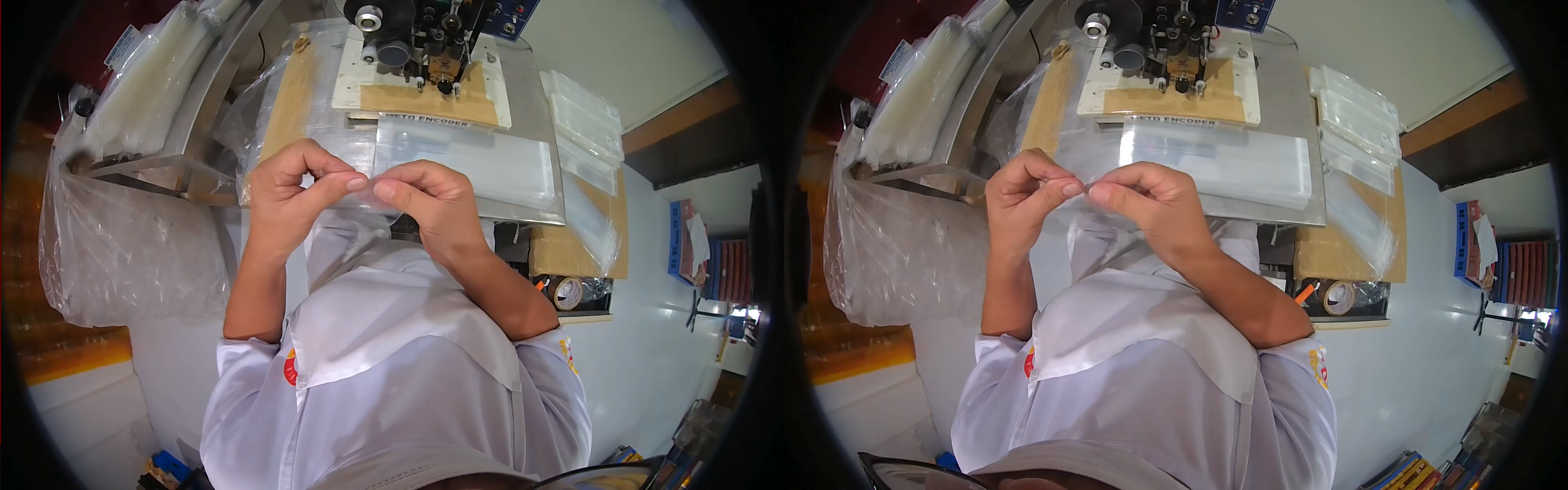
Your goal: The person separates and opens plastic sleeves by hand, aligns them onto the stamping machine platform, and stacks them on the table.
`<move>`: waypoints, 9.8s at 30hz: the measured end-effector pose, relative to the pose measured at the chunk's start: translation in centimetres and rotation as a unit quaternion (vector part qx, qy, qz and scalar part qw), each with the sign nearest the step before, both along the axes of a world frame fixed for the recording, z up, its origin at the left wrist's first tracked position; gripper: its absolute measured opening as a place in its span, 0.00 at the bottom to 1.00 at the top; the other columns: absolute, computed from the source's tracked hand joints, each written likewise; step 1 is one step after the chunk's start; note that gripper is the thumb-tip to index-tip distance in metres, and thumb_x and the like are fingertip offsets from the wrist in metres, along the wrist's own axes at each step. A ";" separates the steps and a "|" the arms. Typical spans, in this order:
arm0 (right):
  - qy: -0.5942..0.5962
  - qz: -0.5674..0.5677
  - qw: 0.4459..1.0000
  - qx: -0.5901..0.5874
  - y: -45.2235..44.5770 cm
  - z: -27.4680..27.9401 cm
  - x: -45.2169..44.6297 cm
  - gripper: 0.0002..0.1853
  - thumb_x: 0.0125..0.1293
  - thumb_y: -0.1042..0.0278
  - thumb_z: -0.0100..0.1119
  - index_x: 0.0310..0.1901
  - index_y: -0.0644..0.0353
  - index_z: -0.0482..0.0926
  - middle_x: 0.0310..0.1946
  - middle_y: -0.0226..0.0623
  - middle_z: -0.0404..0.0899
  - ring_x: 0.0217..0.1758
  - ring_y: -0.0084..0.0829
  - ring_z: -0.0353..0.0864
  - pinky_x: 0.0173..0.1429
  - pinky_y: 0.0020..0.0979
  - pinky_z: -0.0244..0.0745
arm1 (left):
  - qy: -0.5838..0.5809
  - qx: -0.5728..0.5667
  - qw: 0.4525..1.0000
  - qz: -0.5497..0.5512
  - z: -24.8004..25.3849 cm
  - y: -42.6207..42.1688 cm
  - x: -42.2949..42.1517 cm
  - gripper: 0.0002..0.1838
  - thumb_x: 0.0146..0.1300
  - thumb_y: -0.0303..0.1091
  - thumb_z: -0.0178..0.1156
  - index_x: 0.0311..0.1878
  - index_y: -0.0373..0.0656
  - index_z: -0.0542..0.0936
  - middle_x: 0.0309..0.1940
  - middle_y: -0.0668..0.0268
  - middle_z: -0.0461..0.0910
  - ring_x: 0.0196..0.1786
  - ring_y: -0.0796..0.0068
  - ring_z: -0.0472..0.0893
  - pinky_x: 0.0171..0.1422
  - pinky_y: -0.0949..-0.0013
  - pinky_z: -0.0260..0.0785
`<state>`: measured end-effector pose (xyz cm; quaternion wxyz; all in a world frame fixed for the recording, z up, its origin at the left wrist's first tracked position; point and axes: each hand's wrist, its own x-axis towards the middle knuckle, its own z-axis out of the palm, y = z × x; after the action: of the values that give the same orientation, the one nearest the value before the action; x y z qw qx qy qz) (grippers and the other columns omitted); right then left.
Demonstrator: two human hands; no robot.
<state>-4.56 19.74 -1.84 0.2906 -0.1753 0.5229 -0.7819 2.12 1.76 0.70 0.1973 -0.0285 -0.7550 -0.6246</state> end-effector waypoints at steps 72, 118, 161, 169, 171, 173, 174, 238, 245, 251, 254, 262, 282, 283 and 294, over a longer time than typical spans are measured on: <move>0.343 0.015 0.932 0.117 1.2 0.4 0.1 0.06 0.66 0.69 0.59 0.42 0.59 0.82 0.33 0.35 0.82 0.32 0.27 0.79 0.38 0.27 0.74 | 0.043 -0.071 0.996 -0.020 3.2 -0.1 1.7 0.21 0.55 0.21 0.65 0.55 0.35 0.80 0.35 0.65 0.80 0.34 0.77 0.79 0.41 0.75 0.70; 0.697 -0.012 0.528 0.484 7.7 0.0 -12.0 0.33 0.49 0.72 0.56 0.63 0.54 0.73 0.67 0.45 0.68 0.72 0.51 0.63 0.74 0.53 0.57 | 0.053 -0.359 0.930 0.053 -4.4 3.4 -8.8 0.12 0.61 0.40 0.64 0.45 0.47 0.85 0.30 0.63 0.83 0.31 0.63 0.82 0.35 0.64 0.73; 0.651 -0.301 0.369 0.591 30.1 -0.9 -17.4 0.32 0.55 0.86 0.47 0.63 0.49 0.74 0.66 0.39 0.71 0.70 0.47 0.66 0.71 0.49 0.61 | 0.004 -0.478 0.873 -0.097 -3.8 2.1 -5.7 0.18 0.55 0.26 0.66 0.51 0.43 0.82 0.58 0.64 0.79 0.59 0.55 0.73 0.64 0.58 0.65; 0.356 -0.116 0.606 0.702 31.1 -14.7 -12.4 0.29 0.60 0.52 0.63 0.62 0.53 0.74 0.68 0.47 0.67 0.74 0.51 0.59 0.73 0.58 0.53 | 0.011 -0.514 0.852 -0.100 -2.2 2.9 -5.7 0.17 0.55 0.22 0.64 0.50 0.40 0.82 0.53 0.62 0.81 0.55 0.57 0.77 0.60 0.60 0.69; 0.388 -0.188 0.618 0.657 30.9 -14.4 -13.1 0.31 0.59 0.50 0.65 0.62 0.53 0.74 0.67 0.49 0.67 0.74 0.52 0.59 0.73 0.55 0.55 | 0.025 -0.524 0.845 -0.102 -2.2 2.8 -5.8 0.16 0.56 0.22 0.64 0.50 0.39 0.82 0.53 0.61 0.82 0.53 0.57 0.78 0.60 0.60 0.70; 0.449 -0.295 0.608 0.585 31.0 -13.9 -13.9 0.30 0.59 0.52 0.66 0.62 0.54 0.75 0.66 0.50 0.69 0.73 0.51 0.61 0.72 0.51 0.58 | 0.054 -0.525 0.845 -0.081 -2.2 2.8 -5.7 0.13 0.55 0.21 0.64 0.45 0.40 0.82 0.46 0.62 0.82 0.48 0.58 0.79 0.54 0.59 0.71; 0.445 -0.341 0.631 0.537 30.4 -12.5 -14.0 0.28 0.59 0.54 0.67 0.60 0.55 0.76 0.64 0.49 0.71 0.71 0.49 0.64 0.70 0.47 0.61 | 0.055 -0.526 0.846 -0.073 -2.4 2.6 -5.7 0.12 0.54 0.21 0.63 0.44 0.40 0.81 0.43 0.62 0.82 0.46 0.58 0.79 0.52 0.60 0.71; 0.259 -0.079 0.955 0.124 4.9 3.2 3.7 0.08 0.70 0.76 0.56 0.43 0.71 0.82 0.39 0.42 0.86 0.46 0.28 0.84 0.54 0.27 0.77 | 0.055 -0.337 0.940 -0.028 1.9 -0.5 0.6 0.12 0.59 0.39 0.63 0.23 0.44 0.76 0.22 0.64 0.70 0.28 0.62 0.74 0.32 0.62 0.66; 0.168 -0.039 0.978 0.121 4.4 0.4 3.3 0.10 0.71 0.72 0.56 0.46 0.68 0.82 0.43 0.37 0.85 0.48 0.24 0.82 0.55 0.26 0.77 | -0.044 -0.143 0.985 -0.081 -0.8 0.2 0.6 0.13 0.62 0.39 0.61 0.27 0.39 0.79 0.22 0.62 0.73 0.29 0.65 0.77 0.34 0.65 0.68; 0.019 0.020 0.999 0.030 4.8 1.6 0.9 0.11 0.72 0.71 0.55 0.50 0.69 0.79 0.45 0.41 0.84 0.49 0.29 0.83 0.56 0.32 0.79 | -0.005 -0.176 0.977 -0.119 -0.7 -1.6 0.7 0.07 0.60 0.30 0.64 0.28 0.38 0.80 0.25 0.65 0.77 0.29 0.75 0.74 0.34 0.70 0.66; 0.067 -0.023 0.996 0.052 3.9 0.6 1.3 0.11 0.71 0.73 0.56 0.50 0.69 0.79 0.44 0.43 0.84 0.48 0.27 0.83 0.54 0.28 0.79 | -0.034 0.008 0.997 -0.063 -1.1 -0.6 0.2 0.05 0.59 0.28 0.65 0.28 0.40 0.81 0.27 0.67 0.78 0.31 0.77 0.74 0.36 0.72 0.66; 0.201 -0.059 0.968 0.136 3.1 -1.0 2.4 0.09 0.70 0.73 0.58 0.46 0.67 0.83 0.44 0.40 0.85 0.48 0.24 0.82 0.56 0.25 0.75 | 0.027 -0.040 0.997 -0.054 -2.8 1.9 -0.1 0.02 0.57 0.26 0.68 0.34 0.40 0.85 0.30 0.68 0.79 0.36 0.81 0.75 0.39 0.76 0.66; 0.072 -0.086 0.991 0.070 2.0 -0.8 2.2 0.11 0.69 0.70 0.60 0.49 0.67 0.83 0.42 0.35 0.85 0.41 0.20 0.80 0.49 0.23 0.76 | 0.048 -0.087 0.992 -0.079 -0.5 3.1 0.7 0.04 0.54 0.27 0.68 0.34 0.41 0.86 0.30 0.67 0.81 0.35 0.75 0.77 0.41 0.72 0.70; 0.076 -0.074 0.991 0.079 2.2 -0.5 2.4 0.11 0.69 0.71 0.59 0.48 0.68 0.82 0.42 0.36 0.85 0.41 0.22 0.81 0.50 0.24 0.77 | 0.044 -0.084 0.993 -0.067 -1.1 2.8 0.1 0.04 0.54 0.27 0.69 0.33 0.41 0.86 0.30 0.67 0.81 0.34 0.74 0.77 0.41 0.72 0.70; 0.008 -0.025 0.999 0.019 2.0 -0.2 2.7 0.11 0.71 0.69 0.58 0.47 0.67 0.82 0.41 0.37 0.84 0.43 0.24 0.83 0.50 0.27 0.80 | -0.047 0.041 0.996 0.067 -4.1 -1.1 -0.9 0.07 0.51 0.22 0.71 0.29 0.39 0.81 0.25 0.72 0.75 0.31 0.84 0.72 0.34 0.78 0.62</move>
<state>-1.82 21.74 -2.04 0.2703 -0.1631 0.5438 -0.7776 1.24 0.71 -3.38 0.2041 0.0592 -0.7374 -0.6411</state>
